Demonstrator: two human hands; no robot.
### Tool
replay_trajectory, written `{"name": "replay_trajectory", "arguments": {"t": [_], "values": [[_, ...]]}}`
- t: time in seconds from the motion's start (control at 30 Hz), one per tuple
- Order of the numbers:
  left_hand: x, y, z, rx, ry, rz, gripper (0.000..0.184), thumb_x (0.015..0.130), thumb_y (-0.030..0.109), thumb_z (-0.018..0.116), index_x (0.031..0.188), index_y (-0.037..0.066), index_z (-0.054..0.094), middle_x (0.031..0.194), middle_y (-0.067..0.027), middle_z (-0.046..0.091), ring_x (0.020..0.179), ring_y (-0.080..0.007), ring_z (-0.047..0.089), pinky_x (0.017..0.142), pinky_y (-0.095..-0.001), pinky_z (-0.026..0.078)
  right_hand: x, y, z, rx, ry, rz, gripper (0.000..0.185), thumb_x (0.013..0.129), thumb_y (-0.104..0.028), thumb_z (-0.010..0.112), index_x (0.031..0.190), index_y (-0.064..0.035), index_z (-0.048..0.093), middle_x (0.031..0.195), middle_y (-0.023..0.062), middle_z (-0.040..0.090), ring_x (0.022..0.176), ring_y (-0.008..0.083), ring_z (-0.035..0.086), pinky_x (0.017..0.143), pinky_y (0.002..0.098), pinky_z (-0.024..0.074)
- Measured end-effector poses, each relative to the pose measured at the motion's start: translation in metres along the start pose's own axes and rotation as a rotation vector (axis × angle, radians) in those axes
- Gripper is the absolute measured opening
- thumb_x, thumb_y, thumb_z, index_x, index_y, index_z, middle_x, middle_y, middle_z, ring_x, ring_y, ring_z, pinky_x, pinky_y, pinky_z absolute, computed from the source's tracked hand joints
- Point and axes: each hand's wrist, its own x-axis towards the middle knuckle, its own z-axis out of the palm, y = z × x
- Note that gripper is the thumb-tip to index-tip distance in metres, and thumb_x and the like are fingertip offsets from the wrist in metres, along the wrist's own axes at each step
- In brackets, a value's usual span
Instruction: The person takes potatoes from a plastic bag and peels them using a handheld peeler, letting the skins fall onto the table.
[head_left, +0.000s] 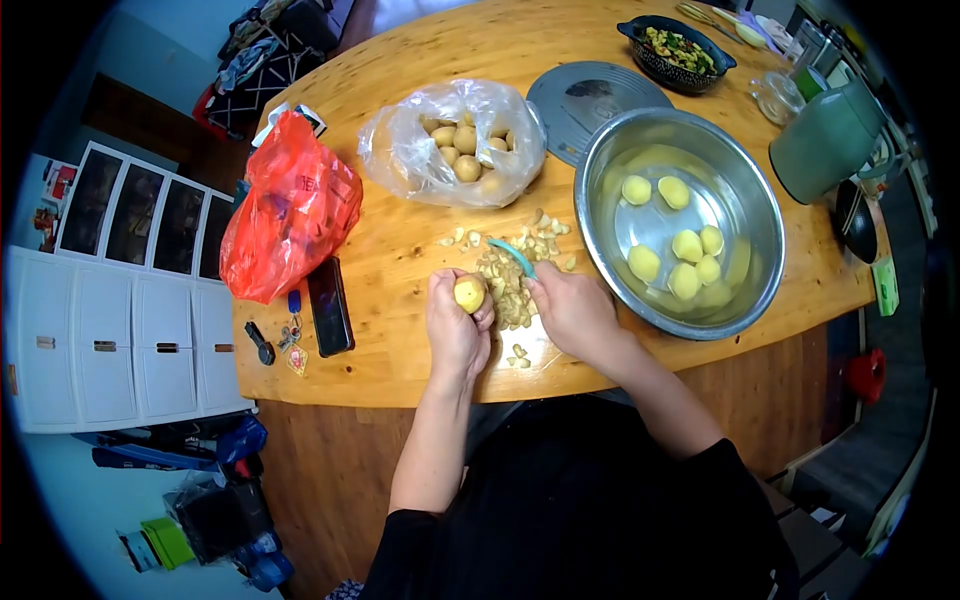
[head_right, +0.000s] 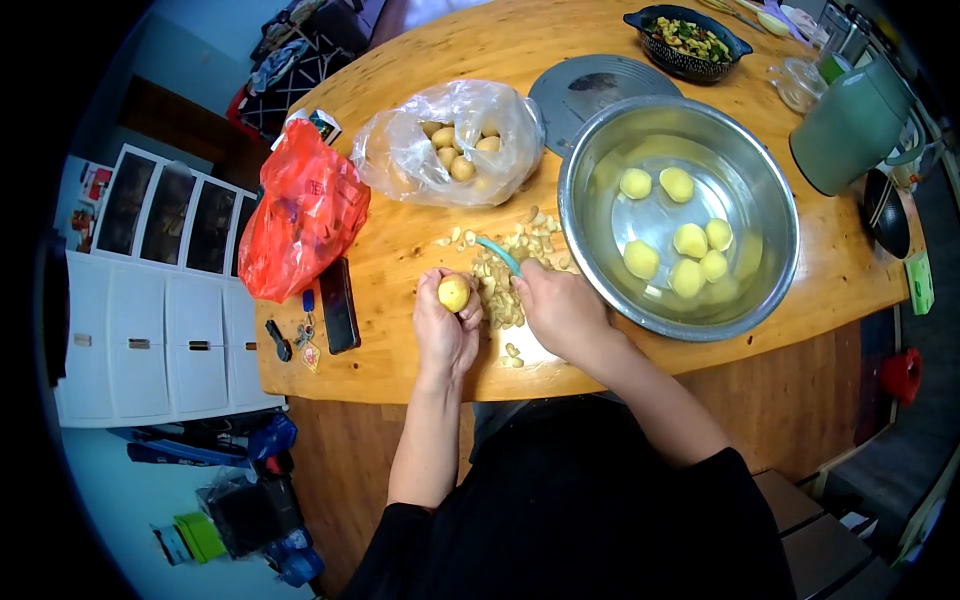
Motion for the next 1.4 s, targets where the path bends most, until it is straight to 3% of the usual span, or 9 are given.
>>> {"name": "replay_trajectory", "arguments": {"t": [0.2,0.33,0.53,0.73,0.83,1.17,1.27,1.4], "values": [[0.002,0.008,0.017,0.049,0.081,0.015,0.019,0.11,0.026,0.04,0.1,0.011,0.043,0.08,-0.006,0.053,0.058,-0.0115,0.045,0.048,-0.0242,0.035,-0.009,-0.014,0.002,0.012,0.035,-0.05,0.02,0.102,-0.024,0.057,0.094,-0.0056,0.053,0.069,0.018,0.065,0.065,0.0412,0.065,0.057,0.053,0.0491],[0.004,0.002,0.007,-0.002,0.115,-0.029,0.02,0.111,0.027,0.039,0.101,0.01,0.044,0.079,-0.0055,0.053,0.058,-0.0114,0.045,0.047,-0.0246,0.035,-0.019,-0.022,0.011,0.003,0.088,-0.227,0.018,0.099,-0.021,0.061,0.092,-0.0073,0.052,0.072,0.0134,0.064,0.064,0.0349,0.066,0.054,0.0467,0.0505],[0.001,-0.004,0.01,0.038,0.164,0.011,0.02,0.111,0.027,0.04,0.1,0.01,0.043,0.076,-0.0048,0.052,0.054,-0.0113,0.043,0.045,-0.0249,0.033,-0.021,-0.028,0.017,-0.042,0.068,-0.249,0.018,0.099,-0.021,0.06,0.091,-0.0073,0.052,0.069,0.0128,0.064,0.062,0.0312,0.067,0.052,0.0424,0.0509],[-0.001,0.002,0.014,0.028,0.14,0.06,0.019,0.11,0.026,0.04,0.099,0.01,0.043,0.076,-0.0051,0.053,0.054,-0.0114,0.043,0.045,-0.025,0.033,-0.006,-0.009,0.006,-0.099,0.008,-0.006,0.021,0.102,-0.025,0.055,0.094,-0.0064,0.052,0.065,0.0144,0.065,0.06,0.0374,0.066,0.055,0.0501,0.051],[0.0,0.007,0.016,0.057,0.152,0.039,0.019,0.11,0.026,0.04,0.099,0.011,0.044,0.077,-0.005,0.053,0.054,-0.0114,0.044,0.046,-0.0247,0.033,-0.008,-0.011,0.001,-0.017,-0.014,-0.049,0.022,0.103,-0.027,0.055,0.095,-0.0065,0.051,0.065,0.0148,0.065,0.061,0.0393,0.066,0.056,0.0533,0.0499],[0.001,-0.006,0.011,0.142,0.183,0.089,0.018,0.11,0.023,0.036,0.101,0.01,0.045,0.075,-0.0049,0.054,0.052,-0.0107,0.043,0.044,-0.0259,0.032,-0.022,-0.027,0.012,-0.006,-0.059,-0.205,0.021,0.103,-0.025,0.055,0.094,-0.0064,0.05,0.064,0.0139,0.065,0.057,0.0367,0.065,0.051,0.0493,0.0491],[-0.001,-0.005,0.01,0.138,0.159,0.074,0.018,0.109,0.022,0.035,0.101,0.01,0.045,0.075,-0.0053,0.054,0.053,-0.0109,0.043,0.044,-0.0259,0.032,-0.019,-0.025,0.009,-0.105,-0.093,-0.196,0.021,0.103,-0.025,0.054,0.094,-0.0061,0.051,0.066,0.0147,0.066,0.057,0.0376,0.065,0.051,0.0501,0.0488],[-0.001,0.006,0.013,0.125,0.125,0.074,0.018,0.109,0.022,0.036,0.1,0.009,0.044,0.074,-0.0063,0.054,0.053,-0.0115,0.043,0.045,-0.0254,0.032,-0.007,-0.008,-0.003,-0.112,-0.01,0.001,0.022,0.104,-0.025,0.053,0.095,-0.0046,0.052,0.07,0.0182,0.068,0.065,0.039,0.067,0.059,0.0509,0.051]]}}
